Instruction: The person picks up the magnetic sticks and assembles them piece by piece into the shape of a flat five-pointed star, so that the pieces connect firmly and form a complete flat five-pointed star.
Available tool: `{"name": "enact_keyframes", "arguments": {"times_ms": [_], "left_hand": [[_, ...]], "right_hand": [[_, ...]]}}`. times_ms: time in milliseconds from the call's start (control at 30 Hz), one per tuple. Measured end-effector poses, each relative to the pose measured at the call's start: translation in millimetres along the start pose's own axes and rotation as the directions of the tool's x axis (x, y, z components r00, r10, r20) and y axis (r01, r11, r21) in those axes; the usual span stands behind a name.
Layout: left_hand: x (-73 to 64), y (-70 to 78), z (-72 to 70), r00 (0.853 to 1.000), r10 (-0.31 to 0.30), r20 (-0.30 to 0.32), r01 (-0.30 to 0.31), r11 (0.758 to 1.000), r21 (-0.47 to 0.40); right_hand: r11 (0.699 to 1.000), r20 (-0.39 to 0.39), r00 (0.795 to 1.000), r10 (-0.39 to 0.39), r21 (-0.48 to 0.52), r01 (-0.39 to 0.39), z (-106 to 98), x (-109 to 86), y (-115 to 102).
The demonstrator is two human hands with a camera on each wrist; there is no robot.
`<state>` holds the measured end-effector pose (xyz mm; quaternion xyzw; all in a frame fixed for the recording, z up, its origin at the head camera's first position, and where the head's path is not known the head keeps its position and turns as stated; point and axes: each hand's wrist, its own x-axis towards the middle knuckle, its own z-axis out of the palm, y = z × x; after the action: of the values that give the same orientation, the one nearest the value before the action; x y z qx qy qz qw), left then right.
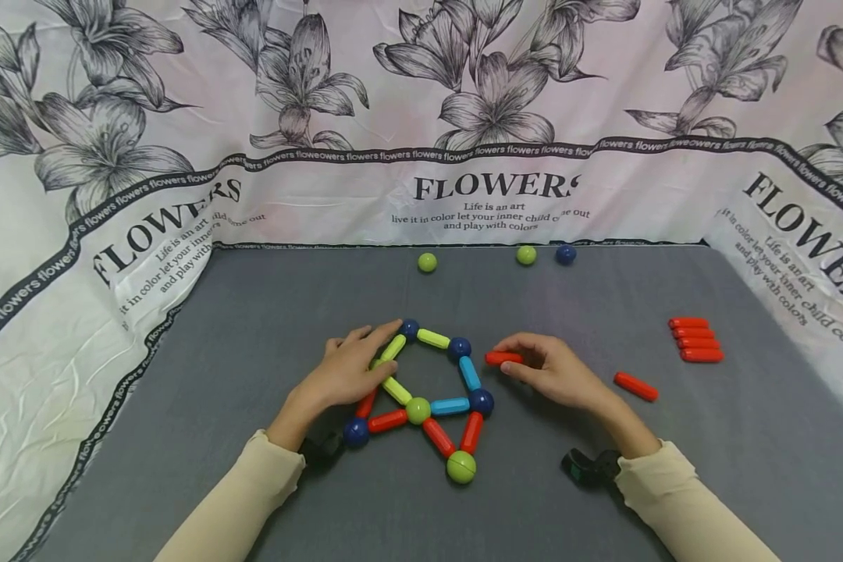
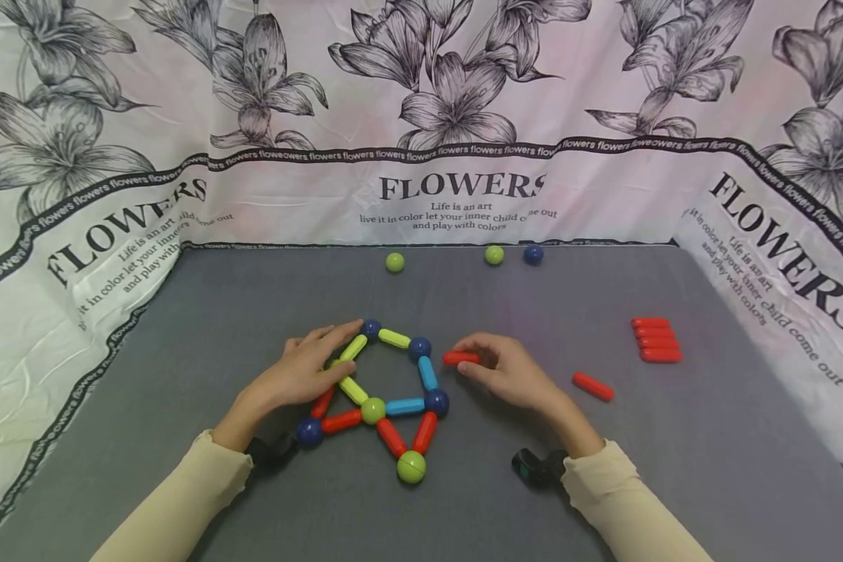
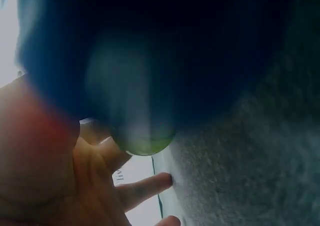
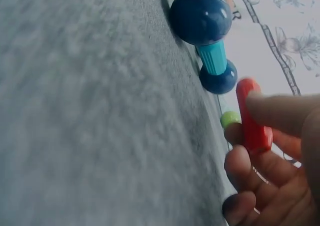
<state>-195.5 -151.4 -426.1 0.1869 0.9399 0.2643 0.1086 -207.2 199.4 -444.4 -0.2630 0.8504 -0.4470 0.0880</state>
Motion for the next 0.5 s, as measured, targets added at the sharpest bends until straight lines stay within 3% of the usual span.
{"name": "enact_keyframes", "arguments": {"times_ms": [300, 500], "left_hand": [[0.3, -4.1, -1.9, 1.000, 0.008, -0.005, -0.008, 1.000, 0.001], [0.5, -5.7, -1.6, 1.000, 0.009, 0.001, -0.009, 1.000, 0.007]], "right_hand": [[0.998, -0.079, 0.996, -0.037, -0.057, 0.032, 11, 27.4, 3], [0.997, -0.058, 0.998, -0.029, -0.066, 0.025, 14, 31.0, 0]]}}
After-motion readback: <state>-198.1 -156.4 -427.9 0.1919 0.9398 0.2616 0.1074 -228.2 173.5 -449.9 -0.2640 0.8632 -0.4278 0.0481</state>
